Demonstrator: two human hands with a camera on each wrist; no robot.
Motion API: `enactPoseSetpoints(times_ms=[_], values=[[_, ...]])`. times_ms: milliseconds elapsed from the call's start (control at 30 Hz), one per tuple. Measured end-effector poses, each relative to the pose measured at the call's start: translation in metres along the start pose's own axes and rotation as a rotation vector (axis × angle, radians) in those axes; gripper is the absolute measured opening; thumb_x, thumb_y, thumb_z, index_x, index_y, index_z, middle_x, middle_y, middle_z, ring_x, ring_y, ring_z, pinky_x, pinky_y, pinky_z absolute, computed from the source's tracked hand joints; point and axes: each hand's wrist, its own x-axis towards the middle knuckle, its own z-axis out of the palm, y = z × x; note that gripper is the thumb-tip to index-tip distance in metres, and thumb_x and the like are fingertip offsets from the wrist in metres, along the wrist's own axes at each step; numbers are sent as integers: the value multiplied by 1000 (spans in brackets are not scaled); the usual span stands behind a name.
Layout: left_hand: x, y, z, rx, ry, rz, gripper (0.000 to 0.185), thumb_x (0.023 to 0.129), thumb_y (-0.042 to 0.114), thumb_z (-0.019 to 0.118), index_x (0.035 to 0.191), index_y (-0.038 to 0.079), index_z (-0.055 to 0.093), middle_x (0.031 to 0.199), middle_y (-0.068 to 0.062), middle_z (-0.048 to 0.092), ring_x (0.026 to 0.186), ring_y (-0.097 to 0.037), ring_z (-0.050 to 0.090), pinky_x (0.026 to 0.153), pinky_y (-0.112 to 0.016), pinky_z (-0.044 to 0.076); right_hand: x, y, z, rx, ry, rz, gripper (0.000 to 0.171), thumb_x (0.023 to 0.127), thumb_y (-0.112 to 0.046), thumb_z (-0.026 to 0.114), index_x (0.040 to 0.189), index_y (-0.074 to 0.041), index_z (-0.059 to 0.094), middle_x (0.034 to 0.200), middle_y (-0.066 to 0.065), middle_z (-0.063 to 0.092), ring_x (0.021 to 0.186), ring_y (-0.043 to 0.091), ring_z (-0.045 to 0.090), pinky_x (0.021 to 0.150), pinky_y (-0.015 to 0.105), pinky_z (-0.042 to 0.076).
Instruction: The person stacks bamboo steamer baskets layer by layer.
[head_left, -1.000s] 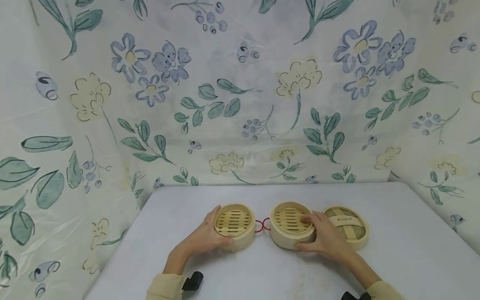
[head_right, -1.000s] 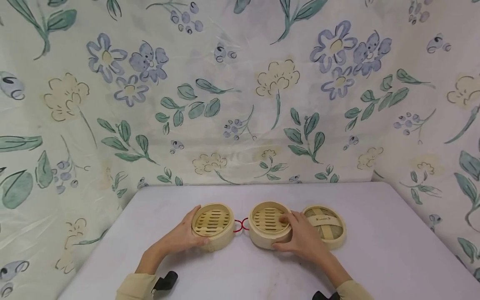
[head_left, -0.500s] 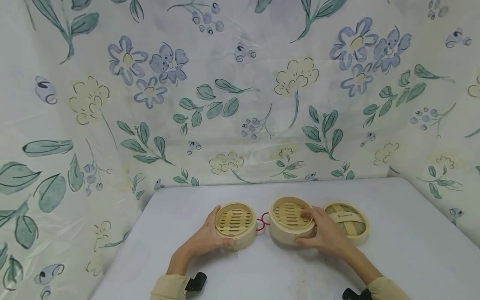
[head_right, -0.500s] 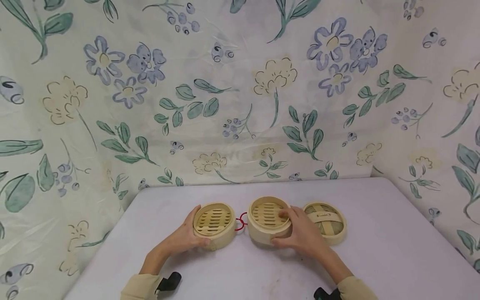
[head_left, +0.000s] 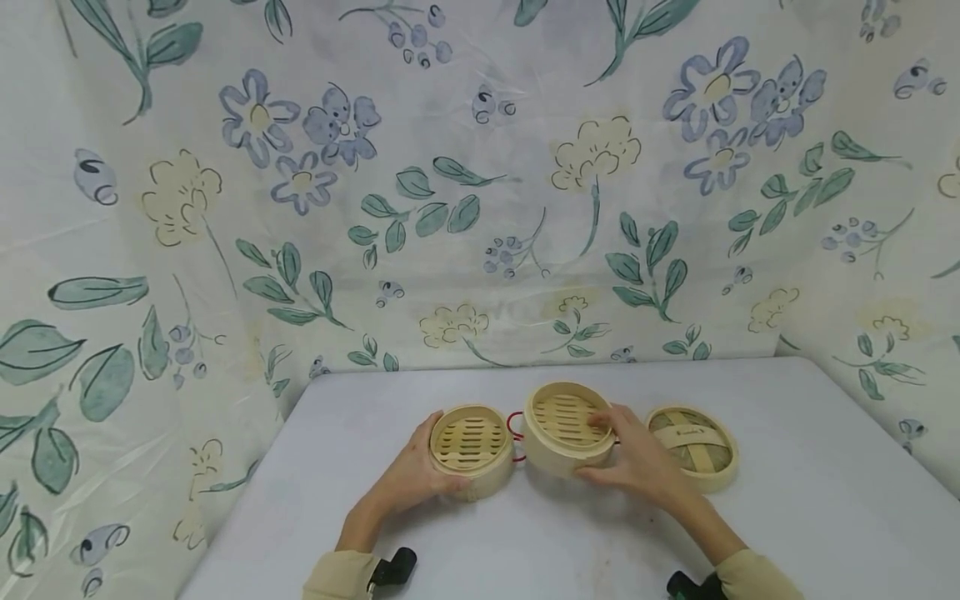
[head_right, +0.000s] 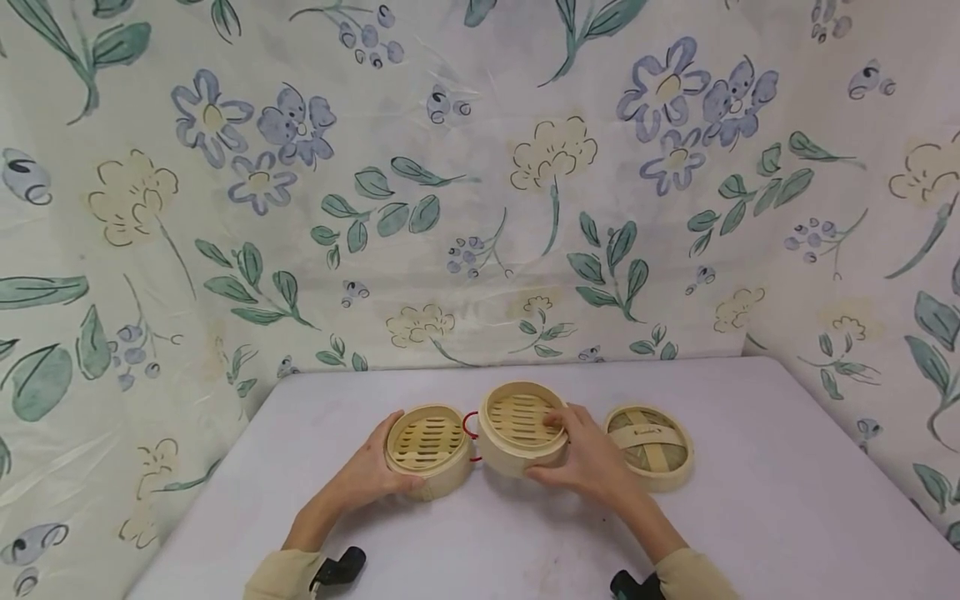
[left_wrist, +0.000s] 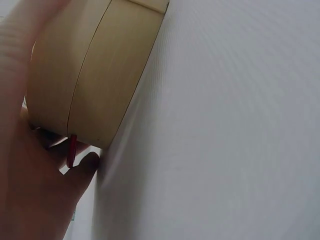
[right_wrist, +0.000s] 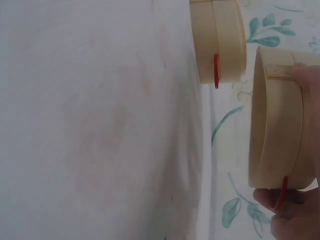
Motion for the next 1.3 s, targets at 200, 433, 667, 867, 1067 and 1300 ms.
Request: enactPoseSetpoints(times_ms=[200,433,667,867,1067,1300], values=[[-3,2,-1,-13,15,-4,127,61,52,89,156,5,18,153,-21,34,140,-38,36,112,-60,29,10,-14,7,54,-13,-31,74,69,-50,86,126,-15,54,130,6,54,109,19,60,89,39,53],[-1,1,1,-40,17,23,127,60,52,90,155,7,21,150,-14,39,138,-31,40,113,-55,31,22,-35,17,74,-41,-75,72,69,-46,87,126,-15,55,132,5,53,124,25,55,102,44,48],[-2,0,1,-65,20,29,124,61,48,91,156,8,21,147,-13,41,131,-28,45,111,-52,35,35,-55,34,82,-56,-82,73,66,-41,89,125,-12,56,133,6,53,127,27,53,106,44,44],[-1,0,1,-91,22,51,120,60,42,91,154,9,25,142,-10,46,123,-24,50,105,-49,39,41,-69,48,79,-88,-63,74,66,-44,89,125,-12,56,136,10,51,125,29,55,103,46,46],[1,0,4,-154,18,38,116,58,37,93,152,14,28,145,-6,46,131,-23,46,112,-49,33,46,-78,56,45,-99,-71,74,67,-47,87,124,-13,55,138,16,49,121,32,57,98,47,49],[-1,0,2,-145,14,15,119,57,38,94,152,14,26,144,-9,47,131,-25,47,113,-51,32,51,-85,62,23,-115,-73,75,69,-50,85,125,-12,54,139,20,47,120,34,57,97,48,50]])
